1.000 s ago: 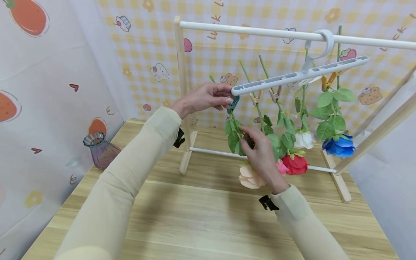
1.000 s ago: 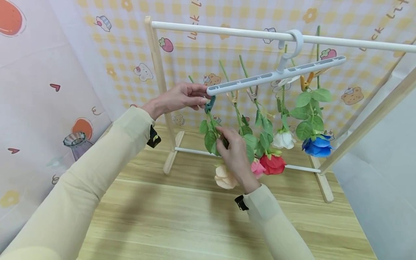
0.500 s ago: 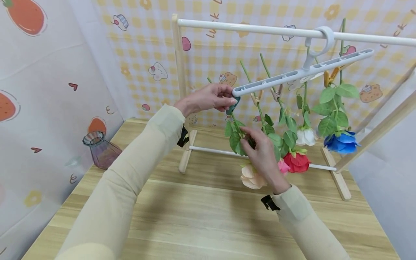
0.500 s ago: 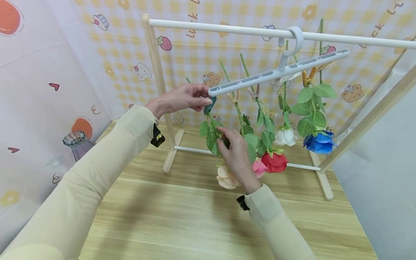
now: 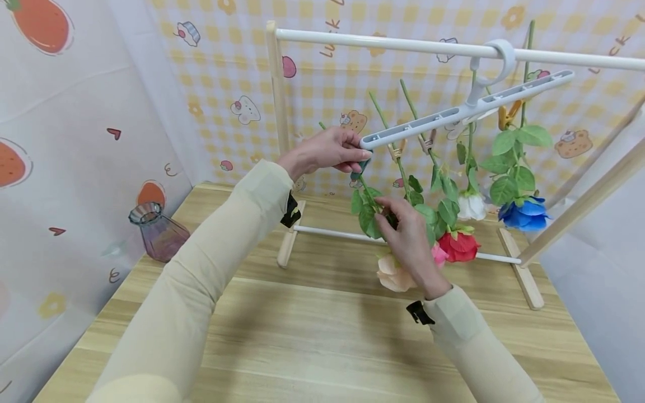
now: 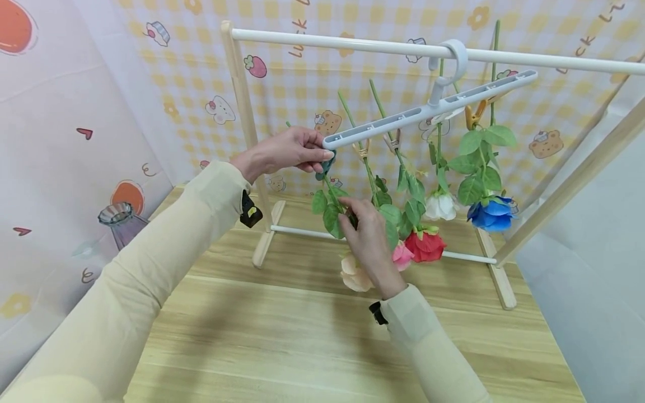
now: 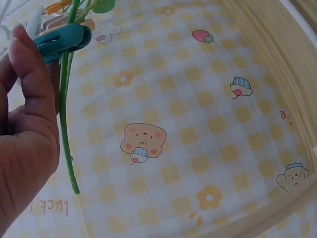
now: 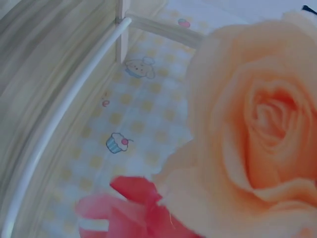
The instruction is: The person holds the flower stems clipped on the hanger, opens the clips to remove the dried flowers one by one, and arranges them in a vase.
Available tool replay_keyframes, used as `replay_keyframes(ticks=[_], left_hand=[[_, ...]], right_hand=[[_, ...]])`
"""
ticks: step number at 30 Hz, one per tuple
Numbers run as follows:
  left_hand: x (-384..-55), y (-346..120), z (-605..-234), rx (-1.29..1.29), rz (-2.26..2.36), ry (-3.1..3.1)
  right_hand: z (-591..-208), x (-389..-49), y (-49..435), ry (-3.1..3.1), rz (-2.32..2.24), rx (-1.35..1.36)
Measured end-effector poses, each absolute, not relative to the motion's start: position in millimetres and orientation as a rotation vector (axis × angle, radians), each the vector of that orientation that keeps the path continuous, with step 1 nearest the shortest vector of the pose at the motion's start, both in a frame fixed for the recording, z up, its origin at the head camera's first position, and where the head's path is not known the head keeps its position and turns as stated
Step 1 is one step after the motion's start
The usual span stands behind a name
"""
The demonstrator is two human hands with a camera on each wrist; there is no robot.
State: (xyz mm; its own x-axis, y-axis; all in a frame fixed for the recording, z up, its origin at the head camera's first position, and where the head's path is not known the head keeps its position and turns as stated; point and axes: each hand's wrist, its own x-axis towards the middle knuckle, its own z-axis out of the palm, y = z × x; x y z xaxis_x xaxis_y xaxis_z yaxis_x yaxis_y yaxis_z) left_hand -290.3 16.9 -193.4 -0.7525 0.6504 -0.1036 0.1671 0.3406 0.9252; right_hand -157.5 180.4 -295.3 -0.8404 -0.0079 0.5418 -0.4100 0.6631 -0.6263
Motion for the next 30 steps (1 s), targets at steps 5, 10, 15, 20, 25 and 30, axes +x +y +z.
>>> replay_keyframes(ticks=[5, 10, 15, 20, 25, 30], left_hand=[[-288, 18, -192, 0.667, 1.429, 2.157], [-286, 19, -195, 0.639, 1.449, 2.162], [-286, 19, -198, 0.617, 1.47, 2.172], [-285, 19, -200, 0.559, 1.535, 2.15], [-284, 18, -196, 0.503, 1.601, 2.144], [-283, 17, -194, 0.51, 1.616, 2.135]], right_hand=[[-294, -158, 183, -2.394, 0.974, 0.348], [-294, -158, 187, -2.403, 0.903, 0.36], [-294, -158, 191, -2.422, 0.878, 0.366], [-293, -154, 194, -2.458, 0.838, 0.357], [-298, -150, 196, -2.5, 0.793, 0.352], [-301, -148, 197, -2.497, 0.786, 0.353]])
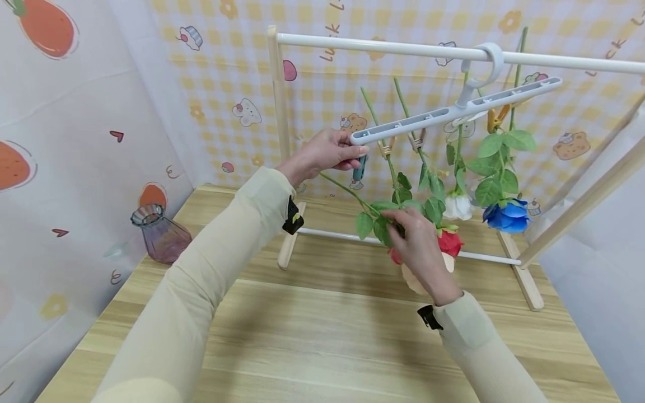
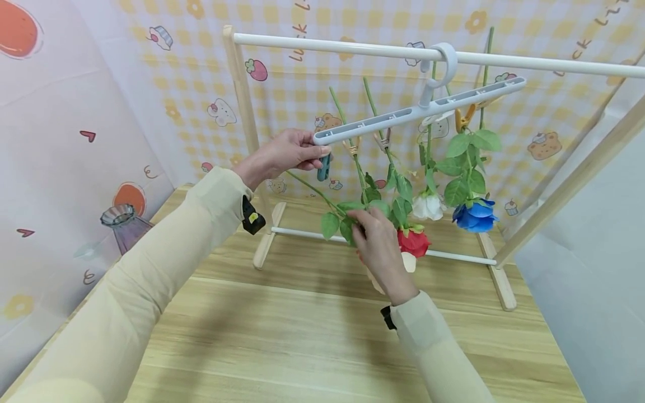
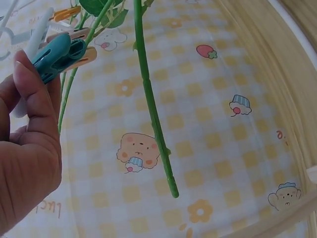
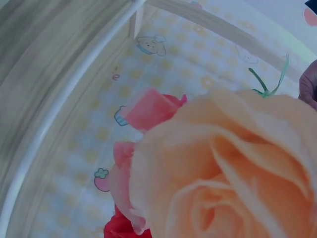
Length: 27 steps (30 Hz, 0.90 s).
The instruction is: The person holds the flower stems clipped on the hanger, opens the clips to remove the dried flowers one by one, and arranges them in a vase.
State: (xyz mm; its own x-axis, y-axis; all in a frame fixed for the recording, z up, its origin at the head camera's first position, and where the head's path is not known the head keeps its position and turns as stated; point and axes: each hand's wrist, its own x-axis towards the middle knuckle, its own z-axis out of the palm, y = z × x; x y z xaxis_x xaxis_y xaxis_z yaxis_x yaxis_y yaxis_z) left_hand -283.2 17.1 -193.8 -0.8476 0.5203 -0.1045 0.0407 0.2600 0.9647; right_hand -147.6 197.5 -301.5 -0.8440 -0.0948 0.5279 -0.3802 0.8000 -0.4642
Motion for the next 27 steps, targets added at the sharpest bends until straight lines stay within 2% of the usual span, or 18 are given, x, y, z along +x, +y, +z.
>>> replay_keyframes(ticks=[27], left_hand=[[-282, -7, -202, 0.671, 1.821, 2.089]], right_hand=[[-295, -129, 190, -2.39, 0.742, 0.507]])
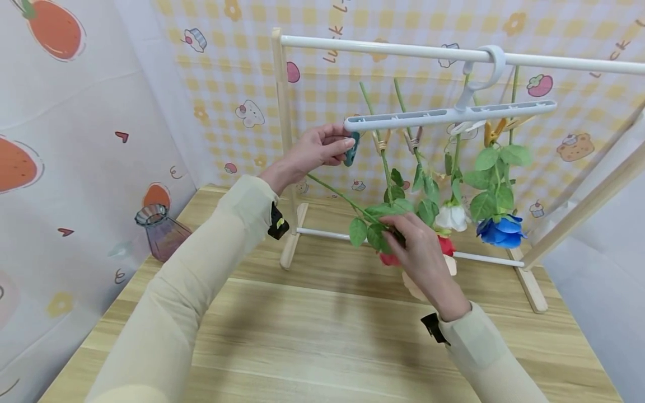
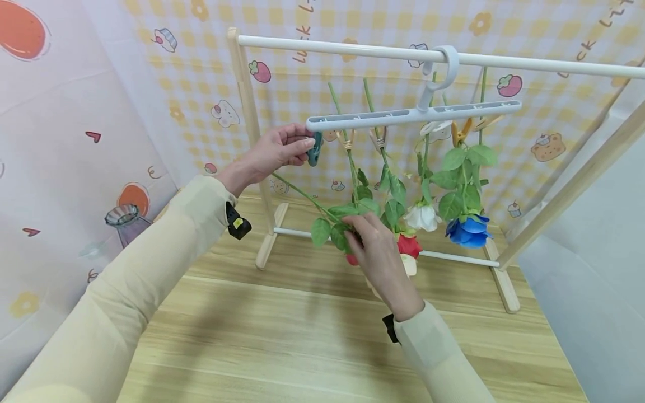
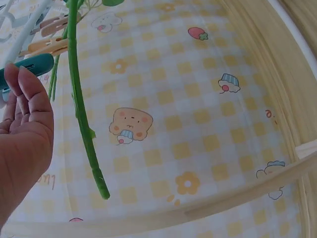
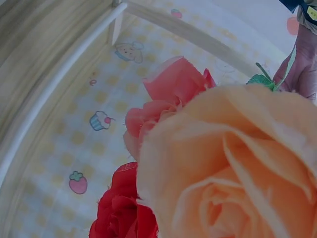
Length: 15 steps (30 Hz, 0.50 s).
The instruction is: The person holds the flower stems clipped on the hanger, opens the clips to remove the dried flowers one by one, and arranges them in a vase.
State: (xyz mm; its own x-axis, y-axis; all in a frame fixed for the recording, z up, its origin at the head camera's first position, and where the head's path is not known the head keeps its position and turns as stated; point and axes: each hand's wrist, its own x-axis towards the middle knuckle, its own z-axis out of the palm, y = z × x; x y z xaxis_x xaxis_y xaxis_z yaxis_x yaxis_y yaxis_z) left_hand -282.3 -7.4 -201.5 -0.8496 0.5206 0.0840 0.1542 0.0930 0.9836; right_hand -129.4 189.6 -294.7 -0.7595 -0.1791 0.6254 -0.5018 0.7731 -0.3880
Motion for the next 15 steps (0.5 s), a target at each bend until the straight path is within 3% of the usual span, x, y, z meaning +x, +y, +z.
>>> replay_keyframes(ticks=[15], left_hand=[[-279, -21, -188, 0.759, 1.807, 2.149]], right_hand=[[-285, -127, 180, -2.321, 0.703, 0.618]])
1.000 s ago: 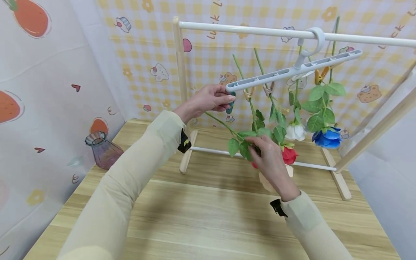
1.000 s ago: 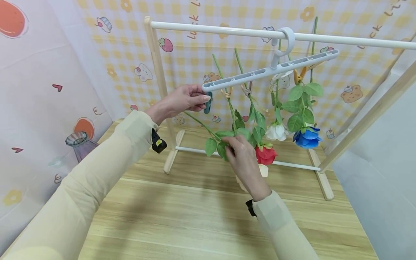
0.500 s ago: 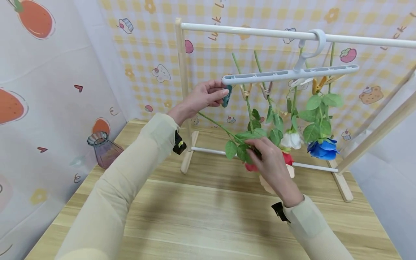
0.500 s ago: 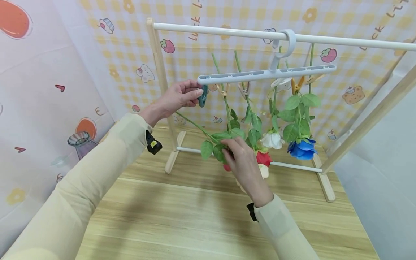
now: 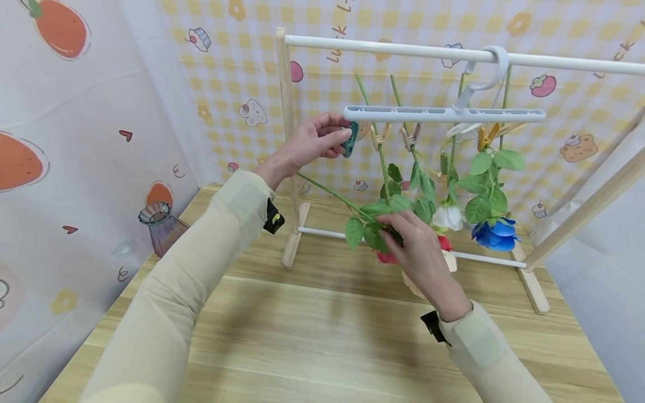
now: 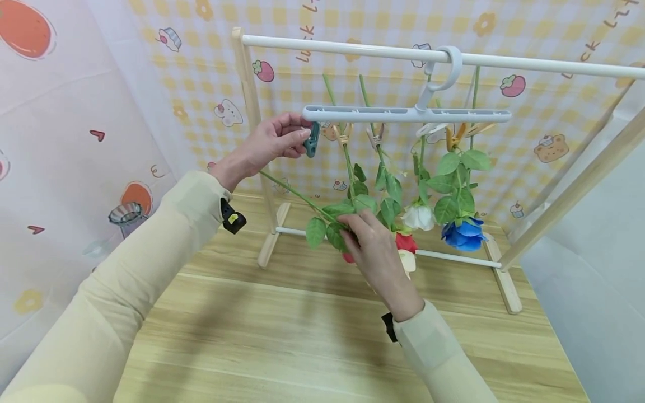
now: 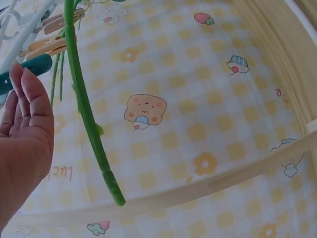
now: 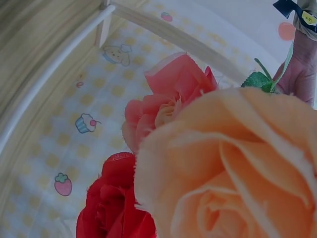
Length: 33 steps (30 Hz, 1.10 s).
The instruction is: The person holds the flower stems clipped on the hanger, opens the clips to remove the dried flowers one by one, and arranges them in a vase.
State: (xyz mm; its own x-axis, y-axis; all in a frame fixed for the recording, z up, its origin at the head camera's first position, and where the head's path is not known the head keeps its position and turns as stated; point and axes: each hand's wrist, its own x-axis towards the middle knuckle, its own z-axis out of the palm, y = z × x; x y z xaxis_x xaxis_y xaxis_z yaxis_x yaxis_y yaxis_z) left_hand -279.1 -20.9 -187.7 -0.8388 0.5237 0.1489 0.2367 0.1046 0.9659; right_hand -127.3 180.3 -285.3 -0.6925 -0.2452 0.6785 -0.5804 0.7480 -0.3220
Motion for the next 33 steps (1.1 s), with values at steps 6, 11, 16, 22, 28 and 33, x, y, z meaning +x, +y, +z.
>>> replay_keyframes(ticks=[6, 11, 16, 22, 28, 33], left_hand=[[-272, -31, -187, 0.724, 1.821, 2.237], [-243, -43, -207, 0.843, 1.6, 2.632], [-210, -54, -246, 1.571, 1.023, 3.064], [-196, -62, -270, 1.834, 0.729, 3.229], [-189, -73, -284, 1.917, 0.657, 3.278], [-185, -87, -295, 1.918, 0.696, 3.278]], right_hand=[[-283, -127, 178, -2.336, 0.701, 0.629], [-283, -127, 176, -2.347, 0.697, 0.636], [-282, -126, 176, -2.352, 0.696, 0.656], [-285, -120, 172, -2.357, 0.716, 0.736], [-290, -113, 168, -2.372, 0.715, 0.789], [-286, -111, 173, -2.334, 0.734, 0.805]])
